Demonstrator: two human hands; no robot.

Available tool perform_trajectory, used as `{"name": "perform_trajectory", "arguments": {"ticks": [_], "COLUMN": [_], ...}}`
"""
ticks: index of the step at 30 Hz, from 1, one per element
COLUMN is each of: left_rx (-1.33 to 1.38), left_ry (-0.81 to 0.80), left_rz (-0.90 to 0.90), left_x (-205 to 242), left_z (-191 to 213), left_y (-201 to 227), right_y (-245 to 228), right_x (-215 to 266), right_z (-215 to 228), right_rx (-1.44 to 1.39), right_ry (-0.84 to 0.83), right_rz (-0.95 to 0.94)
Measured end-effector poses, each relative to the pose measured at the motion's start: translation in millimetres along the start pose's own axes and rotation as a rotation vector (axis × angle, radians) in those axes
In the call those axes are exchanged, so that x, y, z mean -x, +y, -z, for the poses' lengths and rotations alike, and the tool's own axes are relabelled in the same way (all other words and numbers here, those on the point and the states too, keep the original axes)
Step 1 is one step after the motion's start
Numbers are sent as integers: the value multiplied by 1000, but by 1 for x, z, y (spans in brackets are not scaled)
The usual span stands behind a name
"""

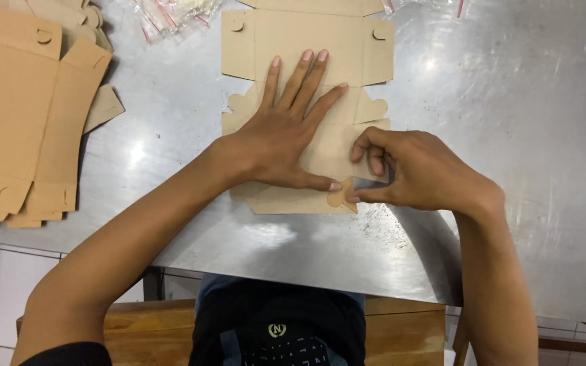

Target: The person folds a flat cardboard box blank along pre-scored lines, tucks tabs into slots, and forms a three-dimensional box. The person handles multiple cardboard blanks on a metal table and completes one box by the end of the clip.

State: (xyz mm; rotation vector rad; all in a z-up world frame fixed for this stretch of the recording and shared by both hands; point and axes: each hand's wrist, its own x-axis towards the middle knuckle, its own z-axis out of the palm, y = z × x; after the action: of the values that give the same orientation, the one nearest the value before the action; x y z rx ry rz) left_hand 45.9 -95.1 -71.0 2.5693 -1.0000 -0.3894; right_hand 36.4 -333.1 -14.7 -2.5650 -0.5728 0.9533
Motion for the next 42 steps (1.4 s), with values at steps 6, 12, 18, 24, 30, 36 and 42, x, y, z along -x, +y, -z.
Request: {"name": "perform_trajectory", "arguments": {"ticks": [6, 12, 18, 24, 30, 36, 42], "left_rx": [-11, -27, -23, -16, -19, -13, -5], "left_ry": [4, -12, -27, -30, -26, -31, -49], "left_rz": [0, 11, 23, 24, 24, 17, 22], "left_x": [0, -1, -1, -1, -1, -1, 0], "left_z": [0, -1, 0, 0, -1, 0, 3], "left_y": [0, 0, 1, 1, 1, 0, 2], "right_y": [7, 5, -1, 1, -8, -8, -10], "right_x": [-2, -3, 0, 0, 5, 5, 6], "right_z": [-1, -3, -2, -2, 1, 1, 2], "right_rx": [-56, -56, -68, 53, 85, 118, 130], "right_ry": [29, 39, 62, 23, -20, -49, -64], "right_rz": [27, 24, 39, 33, -8, -14, -30]}}
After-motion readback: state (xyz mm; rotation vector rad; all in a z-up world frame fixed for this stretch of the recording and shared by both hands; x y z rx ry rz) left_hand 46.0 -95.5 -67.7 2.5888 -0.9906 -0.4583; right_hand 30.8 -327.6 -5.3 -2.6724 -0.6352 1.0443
